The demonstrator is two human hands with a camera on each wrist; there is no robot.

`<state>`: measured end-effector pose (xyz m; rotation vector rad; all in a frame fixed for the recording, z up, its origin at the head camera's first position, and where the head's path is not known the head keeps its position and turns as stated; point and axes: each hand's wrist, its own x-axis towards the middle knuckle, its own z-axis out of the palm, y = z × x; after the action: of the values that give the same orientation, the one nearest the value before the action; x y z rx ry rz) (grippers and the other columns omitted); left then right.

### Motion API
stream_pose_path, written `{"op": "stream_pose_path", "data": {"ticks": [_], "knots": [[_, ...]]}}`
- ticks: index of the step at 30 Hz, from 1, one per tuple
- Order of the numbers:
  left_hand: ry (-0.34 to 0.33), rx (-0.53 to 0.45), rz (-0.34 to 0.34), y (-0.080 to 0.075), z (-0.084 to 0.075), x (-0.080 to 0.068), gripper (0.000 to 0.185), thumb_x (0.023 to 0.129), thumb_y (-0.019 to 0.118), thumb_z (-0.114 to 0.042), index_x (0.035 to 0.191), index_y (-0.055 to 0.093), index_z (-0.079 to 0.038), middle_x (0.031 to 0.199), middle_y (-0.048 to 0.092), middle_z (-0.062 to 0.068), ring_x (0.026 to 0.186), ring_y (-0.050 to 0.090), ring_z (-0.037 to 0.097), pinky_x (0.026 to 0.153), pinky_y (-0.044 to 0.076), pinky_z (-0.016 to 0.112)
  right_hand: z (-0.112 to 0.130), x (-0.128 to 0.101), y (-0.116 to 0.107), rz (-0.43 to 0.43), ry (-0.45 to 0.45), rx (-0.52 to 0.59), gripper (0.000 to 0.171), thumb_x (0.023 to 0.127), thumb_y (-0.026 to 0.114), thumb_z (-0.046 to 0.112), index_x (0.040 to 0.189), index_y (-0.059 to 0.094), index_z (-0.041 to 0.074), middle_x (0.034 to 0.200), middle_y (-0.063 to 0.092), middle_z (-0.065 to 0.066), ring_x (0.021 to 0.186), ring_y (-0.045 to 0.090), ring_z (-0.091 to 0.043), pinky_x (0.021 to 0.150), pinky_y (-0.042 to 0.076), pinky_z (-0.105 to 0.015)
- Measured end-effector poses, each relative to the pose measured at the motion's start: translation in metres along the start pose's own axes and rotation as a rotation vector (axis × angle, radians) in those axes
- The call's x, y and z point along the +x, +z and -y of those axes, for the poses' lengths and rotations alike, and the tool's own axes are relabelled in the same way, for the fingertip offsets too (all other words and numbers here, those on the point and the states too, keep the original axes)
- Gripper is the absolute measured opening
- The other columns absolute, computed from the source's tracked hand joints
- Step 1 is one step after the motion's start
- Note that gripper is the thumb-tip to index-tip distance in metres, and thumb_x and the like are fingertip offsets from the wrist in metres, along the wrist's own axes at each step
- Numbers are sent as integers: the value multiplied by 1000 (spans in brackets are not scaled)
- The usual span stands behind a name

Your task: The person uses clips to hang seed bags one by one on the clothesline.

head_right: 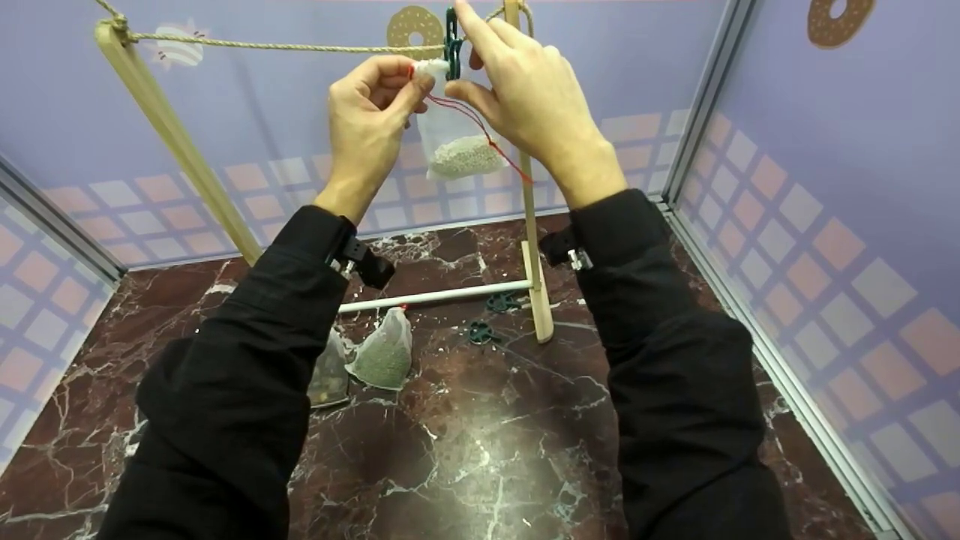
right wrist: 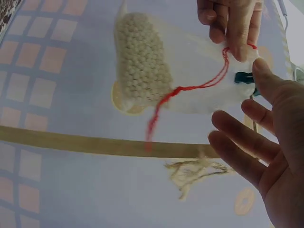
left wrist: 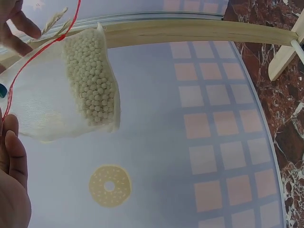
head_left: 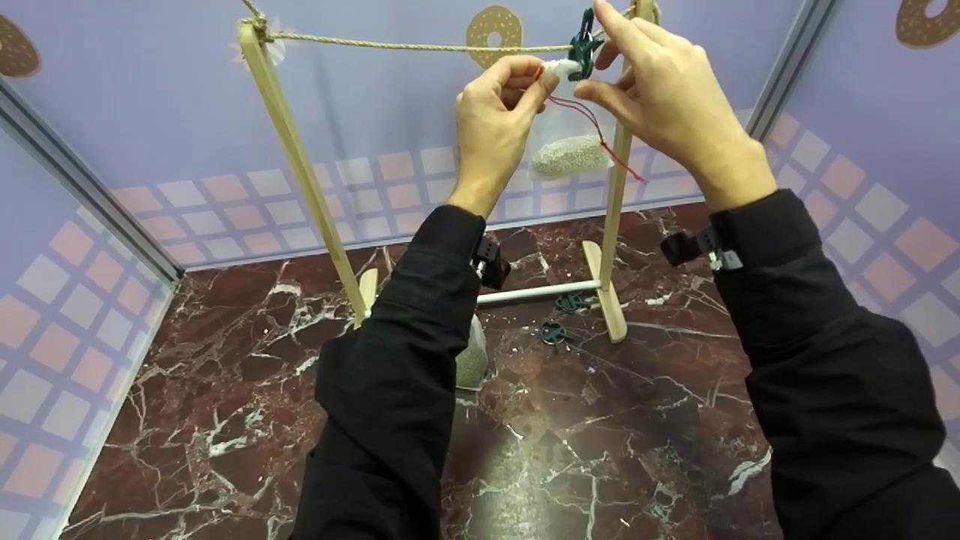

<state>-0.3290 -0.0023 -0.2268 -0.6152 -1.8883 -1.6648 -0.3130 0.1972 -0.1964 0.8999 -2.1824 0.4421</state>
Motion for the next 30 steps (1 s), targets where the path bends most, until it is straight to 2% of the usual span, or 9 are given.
{"op": "stream_pose_path", "data": {"ticks": [5,8,12,15,20,24,25,30], "knots": [[2,-7,-18,4,-3,1,17,92,76,-15,101,73,-2,88,74,4,74,68,17,74,56,25,3,-6,7,-26,96,36,70,96,71,30,155,39,7,114,66,-16,91,71,-32,80,60,-40],[-2,-21,-18,8,-4,1,17,92,76,-15,102,72,-2,89,74,4,75,68,20,75,56,25,2,-10,12,-60,88,37,65,98,69,28,152,43,3,113,65,-19,88,68,-29,77,59,-37],[-4,-27,8,13,-6,-1,17,92,76,-15,102,72,-2,90,74,4,76,68,20,75,56,25,0,-16,17,-129,67,33,52,101,64,24,144,51,-1,107,65,-22,77,56,-25,65,48,-37],[-8,-25,27,14,-6,-3,17,93,75,-15,103,72,-1,90,74,4,75,68,18,75,57,25,1,-20,22,-168,75,55,45,102,62,19,142,54,-1,105,66,-21,75,53,-23,63,43,-36],[-6,-40,40,14,-1,-11,17,92,76,-12,103,71,0,90,75,5,74,69,17,74,57,26,3,-28,31,-184,117,114,43,101,61,8,142,53,-3,107,67,-20,79,55,-21,67,43,-27],[-40,-54,46,13,3,-15,19,90,78,-11,104,72,0,93,75,6,75,70,20,74,58,25,3,-37,39,-199,135,150,47,99,63,5,144,52,-2,104,64,-20,80,57,-18,67,45,-19],[-56,-52,50,13,4,-16,20,90,78,-11,106,72,-1,94,75,6,76,70,19,74,58,25,3,-40,41,-201,142,164,48,98,63,4,145,51,-1,104,64,-20,80,58,-17,67,46,-17],[-49,-63,62,9,8,-23,29,90,78,-12,116,71,-1,105,74,6,78,73,18,71,59,28,1,-51,48,-195,176,224,52,98,65,4,147,49,0,110,65,-20,84,65,-17,71,50,-12]]}}
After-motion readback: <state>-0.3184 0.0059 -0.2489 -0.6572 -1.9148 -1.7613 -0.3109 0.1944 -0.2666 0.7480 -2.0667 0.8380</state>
